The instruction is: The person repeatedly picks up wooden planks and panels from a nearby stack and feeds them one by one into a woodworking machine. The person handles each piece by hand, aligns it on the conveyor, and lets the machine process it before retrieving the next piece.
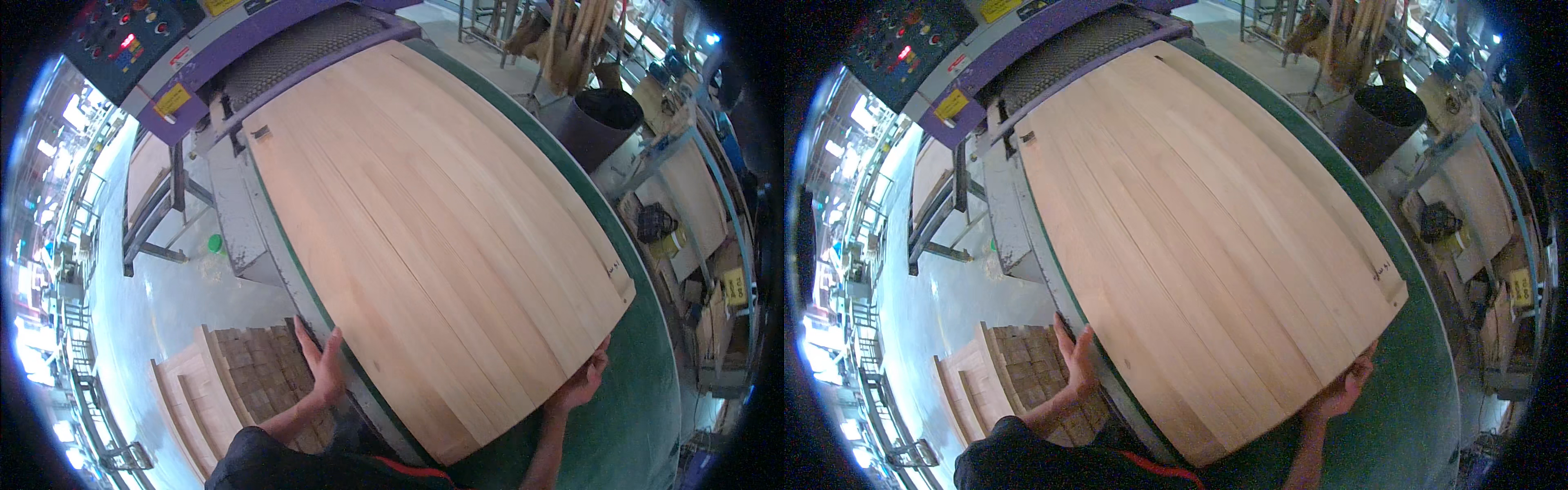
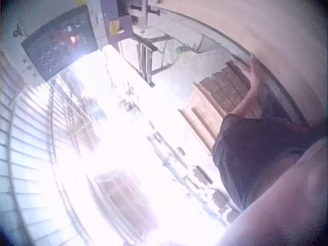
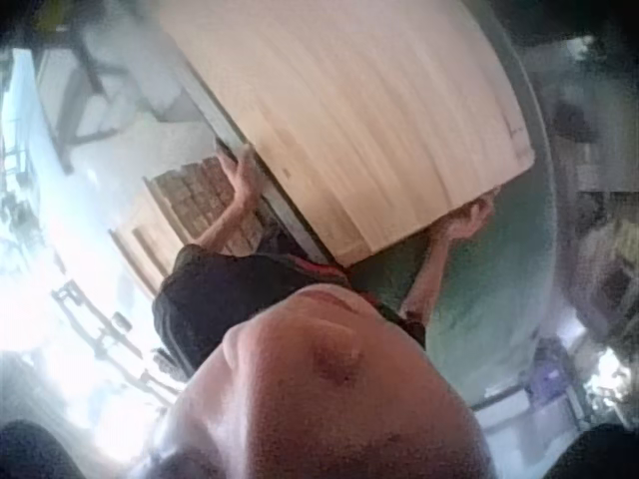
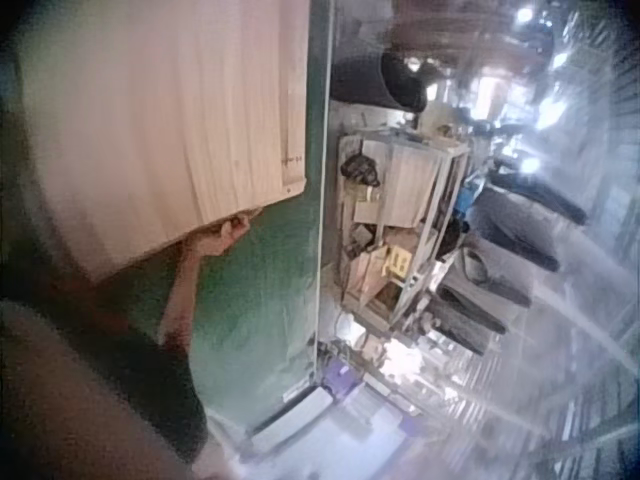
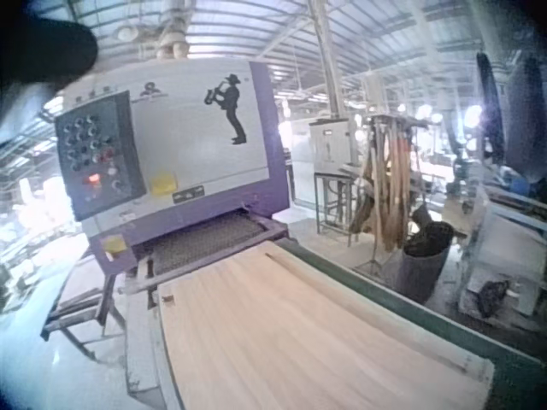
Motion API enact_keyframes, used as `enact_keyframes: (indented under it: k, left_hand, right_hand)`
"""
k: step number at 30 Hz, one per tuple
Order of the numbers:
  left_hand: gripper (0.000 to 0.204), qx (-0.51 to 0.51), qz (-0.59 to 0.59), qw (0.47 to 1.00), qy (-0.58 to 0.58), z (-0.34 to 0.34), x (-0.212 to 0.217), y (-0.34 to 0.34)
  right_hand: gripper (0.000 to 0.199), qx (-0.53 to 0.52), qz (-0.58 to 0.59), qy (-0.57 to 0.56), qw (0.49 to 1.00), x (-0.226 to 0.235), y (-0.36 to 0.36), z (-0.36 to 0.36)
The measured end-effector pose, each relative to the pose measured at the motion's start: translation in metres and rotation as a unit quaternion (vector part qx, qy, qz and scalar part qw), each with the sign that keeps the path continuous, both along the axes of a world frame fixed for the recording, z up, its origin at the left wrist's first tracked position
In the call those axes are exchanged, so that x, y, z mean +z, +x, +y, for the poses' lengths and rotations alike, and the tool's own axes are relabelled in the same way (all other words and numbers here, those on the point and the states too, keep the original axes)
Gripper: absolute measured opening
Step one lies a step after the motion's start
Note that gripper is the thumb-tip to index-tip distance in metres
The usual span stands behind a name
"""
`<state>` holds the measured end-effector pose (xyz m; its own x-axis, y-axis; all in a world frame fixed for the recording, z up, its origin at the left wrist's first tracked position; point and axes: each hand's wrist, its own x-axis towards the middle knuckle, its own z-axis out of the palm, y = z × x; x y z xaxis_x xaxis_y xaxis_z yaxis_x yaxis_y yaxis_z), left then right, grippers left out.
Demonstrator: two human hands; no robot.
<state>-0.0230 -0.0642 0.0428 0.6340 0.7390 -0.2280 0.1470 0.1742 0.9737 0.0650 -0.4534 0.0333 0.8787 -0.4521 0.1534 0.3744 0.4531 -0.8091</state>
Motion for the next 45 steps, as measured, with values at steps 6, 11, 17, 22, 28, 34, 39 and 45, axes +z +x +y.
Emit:
enact_keyframes:
  k: [6,11,17,22,28,34,39,45]
  left_hand:
    - [0.089,0.001,-0.021,1.0,0.002,-0.004,0.008,0.001]
    - [0.091,-0.018,-0.028,0.999,-0.01,-0.001,0.011,-0.002]
    - [0.096,-0.034,-0.011,0.999,0.029,0.002,0.004,-0.004]
    - [0.101,-0.047,0.007,0.998,0.042,0.004,0.0,-0.007]
    - [0.105,-0.048,-0.008,0.998,0.037,0.004,0.002,-0.007]
    - [0.117,-0.063,0.006,0.996,0.059,0.005,0.006,-0.013]
    - [0.128,-0.064,0.024,0.993,0.094,-0.001,0.006,-0.013]
    - [0.124,-0.061,0.079,0.968,0.232,-0.003,0.004,-0.012]
  right_hand:
    - [0.019,-0.044,0.009,-0.016,0.999,0.004,0.043,0.083]
    - [0.027,-0.05,0.044,-0.079,0.995,0.011,0.063,0.128]
    - [0.05,-0.012,0.081,-0.054,0.995,0.018,0.081,0.159]
    - [0.063,0.015,0.068,0.005,0.998,0.018,0.099,0.177]
    - [0.061,-0.067,0.113,-0.077,0.988,0.0,0.115,0.183]
    - [0.059,-0.087,0.134,-0.07,0.985,0.023,0.12,0.208]
    - [0.049,-0.131,0.114,-0.127,0.977,0.005,0.136,0.208]
    - [0.031,-0.153,0.125,-0.217,0.956,0.011,0.15,0.221]
